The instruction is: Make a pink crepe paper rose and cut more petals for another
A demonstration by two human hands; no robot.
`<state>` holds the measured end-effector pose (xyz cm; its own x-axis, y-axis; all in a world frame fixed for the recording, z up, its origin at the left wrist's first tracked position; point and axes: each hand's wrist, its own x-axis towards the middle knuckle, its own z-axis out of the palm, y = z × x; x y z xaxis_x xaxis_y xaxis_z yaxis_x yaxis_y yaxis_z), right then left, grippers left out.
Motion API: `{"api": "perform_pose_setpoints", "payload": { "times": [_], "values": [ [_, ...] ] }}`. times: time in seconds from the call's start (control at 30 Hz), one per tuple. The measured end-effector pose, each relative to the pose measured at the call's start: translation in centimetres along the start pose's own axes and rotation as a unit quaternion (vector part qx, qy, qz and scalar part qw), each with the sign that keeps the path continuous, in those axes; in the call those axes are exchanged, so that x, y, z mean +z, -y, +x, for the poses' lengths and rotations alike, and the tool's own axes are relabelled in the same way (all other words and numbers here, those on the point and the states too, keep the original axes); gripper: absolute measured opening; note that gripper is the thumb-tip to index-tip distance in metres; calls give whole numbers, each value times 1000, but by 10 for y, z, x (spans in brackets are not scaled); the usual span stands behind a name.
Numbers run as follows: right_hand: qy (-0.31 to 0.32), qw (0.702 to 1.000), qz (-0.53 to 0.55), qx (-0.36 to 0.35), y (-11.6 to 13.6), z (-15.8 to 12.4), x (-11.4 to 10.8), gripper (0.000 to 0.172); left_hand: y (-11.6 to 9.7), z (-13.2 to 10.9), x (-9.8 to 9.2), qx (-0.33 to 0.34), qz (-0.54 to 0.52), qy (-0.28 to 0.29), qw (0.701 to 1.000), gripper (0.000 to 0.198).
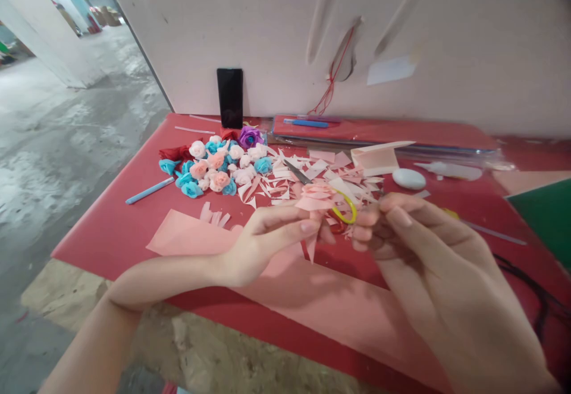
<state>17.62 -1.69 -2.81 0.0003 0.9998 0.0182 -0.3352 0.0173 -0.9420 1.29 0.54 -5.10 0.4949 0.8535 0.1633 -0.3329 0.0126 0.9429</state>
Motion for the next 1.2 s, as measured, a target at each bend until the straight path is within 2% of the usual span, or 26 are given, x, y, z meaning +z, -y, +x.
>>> {"api": "perform_pose_setpoints", "payload": {
  "times": [0.13,0.33,0.83,1.03,1.2],
  "values": [
    [3,1000,9,1,-2,3,0,11,-1,0,0,5,-6,7,1000,22],
    [-4,1000,-7,-20,-2,3,1,18,2,0,0,5,-11,7,1000,20],
    [-5,999,-29,-39,3,3,2,20,1,0,0,5,-14,9,1000,22],
    [-32,998,-37,-33,0,6,0,23,0,0,1,-10,4,-6,1000,20],
    [-32,996,-69,-44,0,6,0,20,0,-1,1,-10,6,-4,1000,22]
  ]
}}
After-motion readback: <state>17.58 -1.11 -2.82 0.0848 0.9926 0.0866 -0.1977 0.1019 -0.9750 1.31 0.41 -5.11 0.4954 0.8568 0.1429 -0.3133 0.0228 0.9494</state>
